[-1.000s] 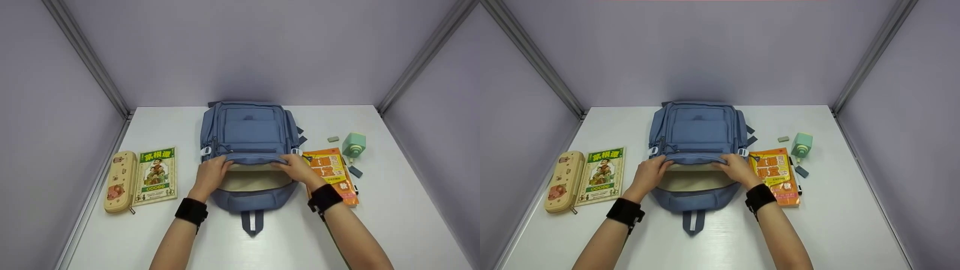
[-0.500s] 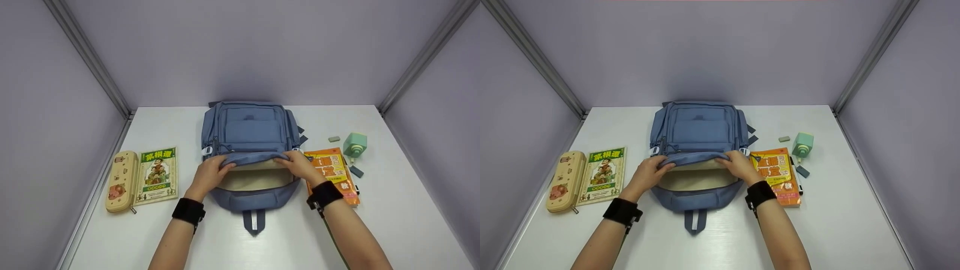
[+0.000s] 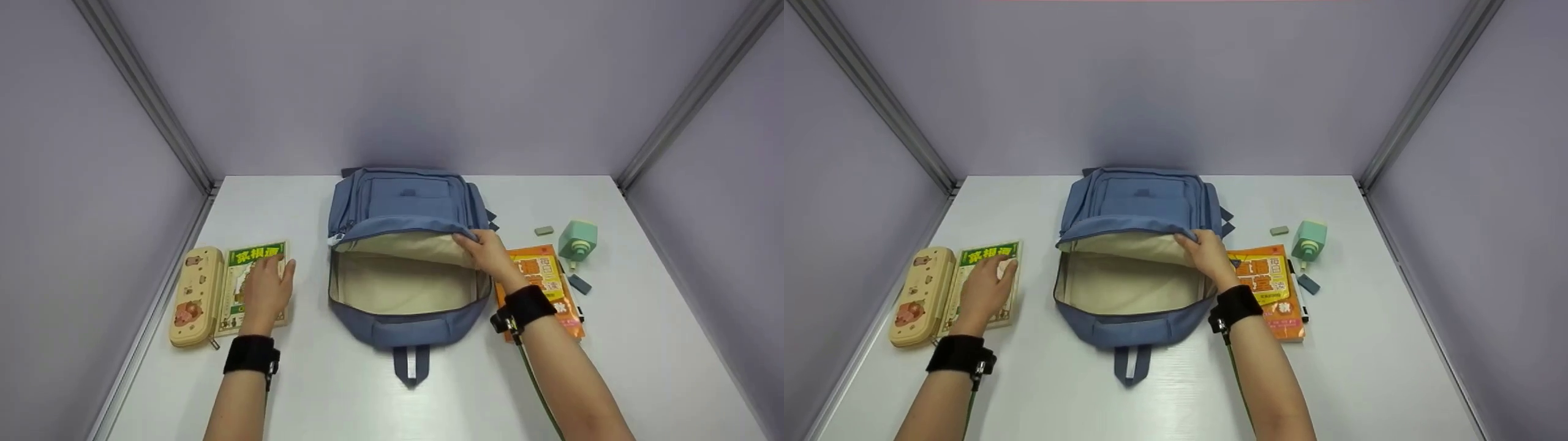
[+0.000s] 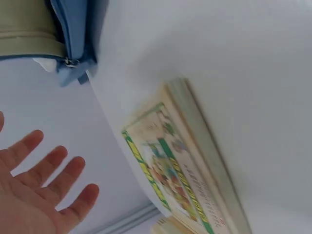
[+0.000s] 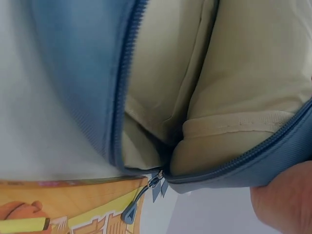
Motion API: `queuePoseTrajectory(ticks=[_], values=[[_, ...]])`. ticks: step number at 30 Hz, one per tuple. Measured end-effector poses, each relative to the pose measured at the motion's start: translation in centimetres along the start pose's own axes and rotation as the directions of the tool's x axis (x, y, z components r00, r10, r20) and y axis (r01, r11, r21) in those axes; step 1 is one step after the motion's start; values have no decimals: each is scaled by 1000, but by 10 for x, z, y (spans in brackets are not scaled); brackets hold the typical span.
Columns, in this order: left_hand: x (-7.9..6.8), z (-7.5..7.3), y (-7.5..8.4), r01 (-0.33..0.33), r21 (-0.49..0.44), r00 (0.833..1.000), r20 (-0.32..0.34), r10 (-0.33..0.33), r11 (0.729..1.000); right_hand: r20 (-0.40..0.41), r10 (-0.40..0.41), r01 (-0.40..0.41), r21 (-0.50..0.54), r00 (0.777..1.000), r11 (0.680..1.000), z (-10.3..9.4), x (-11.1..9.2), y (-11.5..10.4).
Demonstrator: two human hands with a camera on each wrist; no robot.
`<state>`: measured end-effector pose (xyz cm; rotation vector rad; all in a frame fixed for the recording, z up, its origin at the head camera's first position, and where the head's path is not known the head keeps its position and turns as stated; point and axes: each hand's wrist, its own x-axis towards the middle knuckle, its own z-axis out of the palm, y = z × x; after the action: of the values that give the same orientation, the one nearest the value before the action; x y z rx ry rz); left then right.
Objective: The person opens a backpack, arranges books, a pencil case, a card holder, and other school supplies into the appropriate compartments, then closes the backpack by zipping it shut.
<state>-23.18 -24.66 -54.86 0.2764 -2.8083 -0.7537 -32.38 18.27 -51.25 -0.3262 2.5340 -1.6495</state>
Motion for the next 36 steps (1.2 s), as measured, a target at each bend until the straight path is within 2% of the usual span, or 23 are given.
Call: queuePoseTrajectory(ticks=[4, 9, 11, 17, 22, 24, 26, 32, 36], values=[[-8, -2, -29, 159, 42, 985, 59, -161, 986, -44, 34, -32, 38, 998, 999, -2, 3, -2], [-21, 1, -46, 314, 96, 940, 106, -323, 945, -87, 70, -66, 55, 994, 996, -5, 4, -6], [-25, 2, -47, 354, 113, 921, 127, -367, 928, -99, 80, -74, 64, 992, 995, -7, 4, -7], [-28, -2, -42, 420, 129, 876, 202, -438, 898, -125, 87, -79, 71, 988, 994, -11, 6, -12], [-26, -10, -37, 481, 147, 808, 307, -503, 864, -123, 91, -84, 64, 988, 994, -11, 7, -14], [-25, -12, -36, 495, 159, 790, 328, -518, 854, -124, 95, -88, 60, 988, 994, -10, 7, -14], [-26, -13, -37, 494, 167, 789, 326, -520, 853, -122, 96, -91, 50, 988, 995, -9, 7, -14], [-27, -13, -39, 454, 178, 829, 274, -487, 873, -139, 82, -86, -24, 987, 996, -7, 7, -16], [-26, -15, -38, 452, 184, 830, 272, -487, 873, -146, 71, -79, -52, 987, 996, -7, 8, -17]])
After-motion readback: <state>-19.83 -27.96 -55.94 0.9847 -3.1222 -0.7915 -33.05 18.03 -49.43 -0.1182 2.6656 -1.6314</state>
